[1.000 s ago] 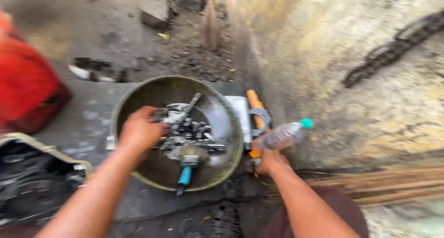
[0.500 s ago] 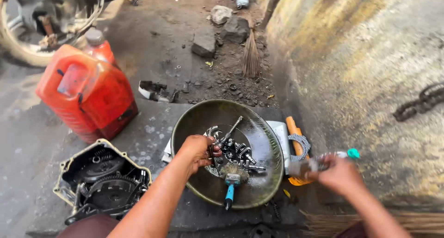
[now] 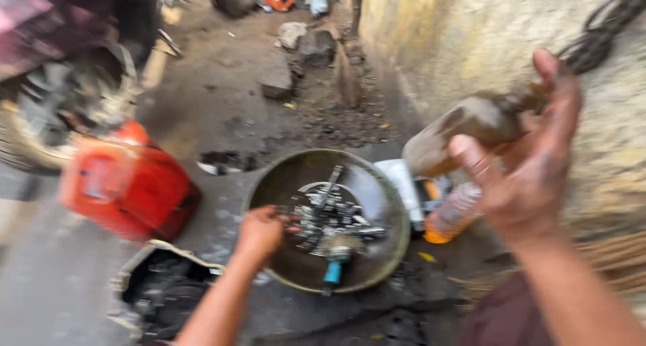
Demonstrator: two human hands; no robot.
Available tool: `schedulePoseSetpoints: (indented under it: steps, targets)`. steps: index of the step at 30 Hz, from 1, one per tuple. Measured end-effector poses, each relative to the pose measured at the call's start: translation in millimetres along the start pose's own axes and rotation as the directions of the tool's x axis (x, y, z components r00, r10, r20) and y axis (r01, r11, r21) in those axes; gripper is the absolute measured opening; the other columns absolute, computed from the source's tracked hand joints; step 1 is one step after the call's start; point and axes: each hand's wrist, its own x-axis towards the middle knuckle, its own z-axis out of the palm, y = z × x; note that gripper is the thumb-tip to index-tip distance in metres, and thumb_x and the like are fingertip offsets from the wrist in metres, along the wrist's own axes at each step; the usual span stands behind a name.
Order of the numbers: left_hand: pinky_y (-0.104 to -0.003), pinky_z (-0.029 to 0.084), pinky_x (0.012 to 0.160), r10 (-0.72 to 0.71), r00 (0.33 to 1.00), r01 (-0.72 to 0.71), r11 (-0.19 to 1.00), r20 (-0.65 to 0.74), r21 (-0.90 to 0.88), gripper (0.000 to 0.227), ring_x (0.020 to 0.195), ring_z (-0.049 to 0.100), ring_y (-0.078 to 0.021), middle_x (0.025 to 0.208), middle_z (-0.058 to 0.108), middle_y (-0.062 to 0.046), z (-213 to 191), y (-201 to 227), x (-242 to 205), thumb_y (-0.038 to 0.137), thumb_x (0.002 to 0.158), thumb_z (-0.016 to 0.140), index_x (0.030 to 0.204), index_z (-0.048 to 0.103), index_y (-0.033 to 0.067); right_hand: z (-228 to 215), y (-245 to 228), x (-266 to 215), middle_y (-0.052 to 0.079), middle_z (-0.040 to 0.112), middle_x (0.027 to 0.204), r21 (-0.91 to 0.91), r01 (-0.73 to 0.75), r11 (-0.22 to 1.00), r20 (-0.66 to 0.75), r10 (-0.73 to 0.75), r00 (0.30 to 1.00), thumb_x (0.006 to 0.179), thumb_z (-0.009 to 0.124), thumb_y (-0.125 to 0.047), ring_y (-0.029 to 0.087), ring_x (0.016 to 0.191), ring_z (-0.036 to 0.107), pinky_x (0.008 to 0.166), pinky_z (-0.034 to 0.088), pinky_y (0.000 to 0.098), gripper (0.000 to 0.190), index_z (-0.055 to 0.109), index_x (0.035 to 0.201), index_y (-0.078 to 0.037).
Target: Cleaning and inspecting motorcycle clutch plates and a clutch hub in a metal bowl using a brush and cleaning fluid.
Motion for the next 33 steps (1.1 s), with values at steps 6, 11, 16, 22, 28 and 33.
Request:
schedulePoseSetpoints:
  steps: [6,11,16,22,28,33]
  targets:
    - [-0.030,0.052,0.054,0.087,0.996,-0.082,0.985,-0.025,0.151,0.024,0.079,0.075,-0.0188,0.102,0.079,-0.012,1.2,-7.3,9.9,0.001,0.095,0.054,0.114,0.069,-0.0019,0.6,19.0,-33.3,0.009,0.036,0.148,-0.147,0.343,0.928,0.043,-0.340,0.939,0.104,0.061,-0.022,0.025,0.127,0.052,0.102,0.060,0.0372,0.063,0.029,0.157,-0.013]
    - [-0.028,0.048,0.052,-0.004,1.000,-0.001,0.975,0.024,0.222,0.024,0.084,0.076,-0.0162,0.102,0.079,-0.006,15.8,7.6,2.0,0.005,0.096,0.055,0.113,0.070,0.0027,33.9,15.7,-56.9,0.013,0.058,0.116,0.457,-0.175,0.872,0.166,0.109,0.980,0.091,0.066,-0.023,0.026,0.089,0.072,0.076,0.066,0.0401,0.065,0.032,0.146,-0.014]
    - [-0.031,0.058,0.060,-0.047,0.993,0.030,0.987,0.105,0.161,0.025,0.084,0.077,-0.0181,0.104,0.079,-0.009,12.6,12.2,8.3,0.005,0.097,0.053,0.116,0.069,0.0010,62.2,36.9,-91.3,0.015,0.063,0.109,0.559,-0.743,0.368,0.586,0.458,0.668,0.081,0.070,-0.019,0.026,0.072,0.071,0.058,0.060,0.0389,0.064,0.041,0.138,-0.015]
    - [-0.038,0.066,0.069,-0.062,0.991,0.058,0.998,0.119,0.036,0.027,0.084,0.077,-0.0196,0.106,0.078,-0.011,1.9,7.6,23.7,0.004,0.098,0.053,0.121,0.065,0.0001,87.7,76.3,-113.3,0.016,0.067,0.099,0.174,-0.979,-0.110,0.835,0.542,0.088,0.079,0.073,-0.015,0.025,0.062,0.070,0.053,0.057,0.0373,0.058,0.050,0.132,-0.018]
    - [-0.038,0.065,0.065,-0.031,0.995,0.029,0.999,0.091,0.014,0.027,0.082,0.077,-0.0200,0.106,0.078,-0.011,-1.8,2.8,32.6,0.003,0.097,0.055,0.122,0.066,0.0017,102.1,95.0,-126.9,0.015,0.068,0.093,0.168,-0.973,-0.157,0.798,0.601,0.041,0.083,0.074,-0.008,0.027,0.063,0.070,0.053,0.057,0.0415,0.055,0.056,0.133,-0.020]
    - [-0.032,0.055,0.056,0.011,0.999,-0.012,0.999,0.034,0.036,0.022,0.079,0.077,-0.0199,0.106,0.079,-0.010,4.9,19.4,17.9,0.004,0.097,0.059,0.119,0.064,0.0017,104.5,83.2,-116.8,0.013,0.069,0.087,0.144,-0.979,-0.145,0.711,0.703,0.001,0.079,0.074,-0.007,0.027,0.055,0.067,0.044,0.054,0.0457,0.055,0.058,0.129,-0.022]
